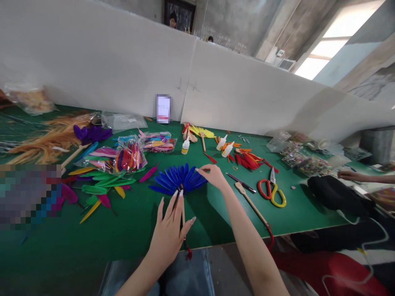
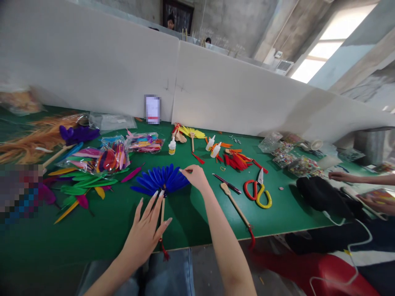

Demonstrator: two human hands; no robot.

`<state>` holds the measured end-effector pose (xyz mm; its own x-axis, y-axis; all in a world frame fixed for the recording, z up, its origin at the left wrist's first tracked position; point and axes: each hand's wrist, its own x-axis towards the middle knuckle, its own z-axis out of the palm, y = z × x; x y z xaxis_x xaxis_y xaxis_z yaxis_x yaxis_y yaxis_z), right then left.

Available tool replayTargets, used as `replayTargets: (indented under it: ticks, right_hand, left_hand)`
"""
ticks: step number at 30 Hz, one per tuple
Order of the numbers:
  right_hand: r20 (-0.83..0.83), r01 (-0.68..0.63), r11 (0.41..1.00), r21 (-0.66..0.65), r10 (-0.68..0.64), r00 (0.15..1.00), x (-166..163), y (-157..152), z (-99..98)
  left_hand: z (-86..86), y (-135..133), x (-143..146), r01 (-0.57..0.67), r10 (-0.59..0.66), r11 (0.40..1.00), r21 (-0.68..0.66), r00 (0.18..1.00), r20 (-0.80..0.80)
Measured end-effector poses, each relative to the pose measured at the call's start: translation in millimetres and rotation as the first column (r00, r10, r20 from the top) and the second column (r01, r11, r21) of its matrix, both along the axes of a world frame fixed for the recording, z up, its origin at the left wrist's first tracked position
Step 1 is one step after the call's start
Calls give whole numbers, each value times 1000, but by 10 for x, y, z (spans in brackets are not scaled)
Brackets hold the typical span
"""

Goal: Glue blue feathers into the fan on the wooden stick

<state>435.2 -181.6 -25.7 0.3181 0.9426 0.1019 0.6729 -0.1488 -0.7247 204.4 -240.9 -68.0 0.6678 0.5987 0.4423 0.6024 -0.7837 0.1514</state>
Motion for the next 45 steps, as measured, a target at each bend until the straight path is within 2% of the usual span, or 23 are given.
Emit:
replayTargets:
  ticks: [6,13,17,20,21,23,24,26,28,31,34,38,45]
  right_hand:
    - [23,-7,1000,-9,7,1000,-9,39,-31]
    - [24,36,997,63,-37,999,-43,49,-86]
    - [13,123,975,183,-128,992,-47,-48,-58]
    - [23,208,926,315,-226,974,-131,-251,-20]
    - [45,213,905,369,-246,968,-187,-341,-17]
    - [188,97,866,491,-214,959,-329,-531,-34]
    - [271,-9,877,481,-139,953,-408,-623,-55]
    - [419,-184,906,381,8,908,-556,-776,-112]
    - [501,-269,926,264,107,859,-661,-873,-178]
    - [548,-286,947,146,163,820,-727,-911,-257]
    - [581,-305,948,91,198,789,-734,-883,-296]
    - [609,-315,946,75,207,766,-740,-860,-305]
    - [616,-314,947,68,208,760,-743,-865,-304]
  left_hand:
    - [-2,-1,-4,-19,19,1000,-6,1000,0]
    - [9,-7,-5,-20,20,1000,5,1000,-11]
    - [0,-3,-5,-25,25,999,-41,1000,2]
    - [5,-4,-9,-33,37,993,-109,999,35]
    - [13,-6,-14,-42,50,989,-141,997,55]
    - [38,-8,-37,-71,94,975,-211,990,105]
    - [55,-6,-55,-86,120,967,-240,984,131]
    - [90,10,-105,-109,158,956,-273,973,167]
    - [117,44,-165,-116,167,955,-272,971,170]
    - [125,109,-244,-106,136,966,-237,984,113]
    - [101,148,-275,-68,77,979,-193,996,40]
    - [72,143,-239,-21,19,984,-179,1000,-13]
    - [61,151,-163,31,-31,983,-182,1000,1]
